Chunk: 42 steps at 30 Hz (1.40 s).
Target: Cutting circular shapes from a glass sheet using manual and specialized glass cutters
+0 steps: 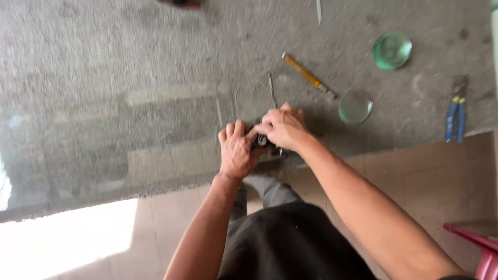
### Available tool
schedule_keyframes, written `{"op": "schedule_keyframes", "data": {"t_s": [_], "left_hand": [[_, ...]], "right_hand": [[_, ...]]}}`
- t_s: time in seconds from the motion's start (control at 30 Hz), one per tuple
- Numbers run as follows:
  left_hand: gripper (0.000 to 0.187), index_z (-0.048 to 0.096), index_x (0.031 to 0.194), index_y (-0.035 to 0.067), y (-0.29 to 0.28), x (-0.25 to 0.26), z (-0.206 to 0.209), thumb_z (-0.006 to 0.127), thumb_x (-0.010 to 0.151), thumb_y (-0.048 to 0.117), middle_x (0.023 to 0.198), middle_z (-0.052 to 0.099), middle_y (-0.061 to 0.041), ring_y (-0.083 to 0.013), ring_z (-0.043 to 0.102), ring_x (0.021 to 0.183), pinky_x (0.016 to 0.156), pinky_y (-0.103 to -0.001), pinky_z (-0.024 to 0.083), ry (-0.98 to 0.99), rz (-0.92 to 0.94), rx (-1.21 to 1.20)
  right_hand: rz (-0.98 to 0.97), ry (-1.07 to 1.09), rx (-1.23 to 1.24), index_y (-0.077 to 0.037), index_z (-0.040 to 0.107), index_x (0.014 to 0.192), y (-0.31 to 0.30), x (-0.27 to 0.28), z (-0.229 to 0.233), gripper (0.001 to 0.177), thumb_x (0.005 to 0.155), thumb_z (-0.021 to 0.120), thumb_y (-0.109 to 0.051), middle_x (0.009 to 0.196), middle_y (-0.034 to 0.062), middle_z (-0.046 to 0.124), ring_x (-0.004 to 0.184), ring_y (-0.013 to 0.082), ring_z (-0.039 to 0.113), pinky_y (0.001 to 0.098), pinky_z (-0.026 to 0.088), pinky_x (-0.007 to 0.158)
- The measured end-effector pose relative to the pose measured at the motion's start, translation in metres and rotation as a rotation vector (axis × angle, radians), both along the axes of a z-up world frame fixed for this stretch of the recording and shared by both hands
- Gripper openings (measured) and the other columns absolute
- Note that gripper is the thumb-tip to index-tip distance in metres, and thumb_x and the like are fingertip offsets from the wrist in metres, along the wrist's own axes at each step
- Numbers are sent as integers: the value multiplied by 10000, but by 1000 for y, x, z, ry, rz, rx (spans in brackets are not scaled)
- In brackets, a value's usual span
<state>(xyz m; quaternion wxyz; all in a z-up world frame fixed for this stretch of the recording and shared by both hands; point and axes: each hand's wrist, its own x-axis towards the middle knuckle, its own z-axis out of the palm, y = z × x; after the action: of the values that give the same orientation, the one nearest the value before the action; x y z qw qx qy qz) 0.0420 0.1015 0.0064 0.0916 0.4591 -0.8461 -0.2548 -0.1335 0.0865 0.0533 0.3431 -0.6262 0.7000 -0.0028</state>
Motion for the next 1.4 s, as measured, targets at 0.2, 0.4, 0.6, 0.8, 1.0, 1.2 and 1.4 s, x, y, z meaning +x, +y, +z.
{"op": "schedule_keyframes", "data": {"t_s": [0.2,0.4,0.6,0.8,1.0,1.2,1.4], "left_hand": [[792,585,1408,280,3,19,11,875,689,441,1111,529,-29,-283,509,1043,923,-452,399,106,16,41],[654,673,1387,139,-20,87,-9,537,1004,651,1391,553,-204,-332,434,1304,1021,-503,356,-82,738,-662],[678,488,1535,-65,-53,104,-14,688,1078,394,1474,452,-360,-528,403,1362,1033,-662,337,-218,910,-554],[854,372,1582,11,-59,101,-21,519,1028,644,1563,368,-323,-459,288,1476,1181,-616,203,-204,1017,-337],[914,319,1621,46,-60,98,-18,468,1016,715,1647,287,-268,-428,224,1547,1233,-636,155,-233,1017,-287],[955,316,1612,101,-61,107,-28,682,923,652,1631,248,-245,-402,233,1527,1220,-560,112,-316,1015,-231],[952,310,1610,102,-60,110,-29,667,936,671,1633,245,-238,-385,221,1532,1229,-539,97,-323,1013,-216]], "right_hand": [[-279,-242,-356,-105,741,844,29,-34,5,188,891,777,-283,833,130,682,907,369,685,468,527,801],[-576,-4,-276,-183,713,814,43,-143,21,169,906,658,-314,723,-43,700,644,127,593,356,410,593],[-451,-53,-461,-160,650,833,-58,-191,-28,113,934,601,-145,859,-23,692,792,167,627,354,463,716],[-375,307,-756,-142,623,979,-179,-241,-119,398,883,864,-445,817,55,707,773,329,671,495,486,698],[-130,380,-682,-121,673,825,-197,-252,-131,196,959,816,-131,907,168,672,859,399,656,493,481,790],[146,-157,-384,-98,637,962,-83,-139,-10,68,1027,654,-90,819,74,693,769,312,698,423,548,811],[600,-300,-184,-115,715,1002,-24,-115,-34,125,981,606,-59,738,45,664,616,203,666,306,574,620]]}}
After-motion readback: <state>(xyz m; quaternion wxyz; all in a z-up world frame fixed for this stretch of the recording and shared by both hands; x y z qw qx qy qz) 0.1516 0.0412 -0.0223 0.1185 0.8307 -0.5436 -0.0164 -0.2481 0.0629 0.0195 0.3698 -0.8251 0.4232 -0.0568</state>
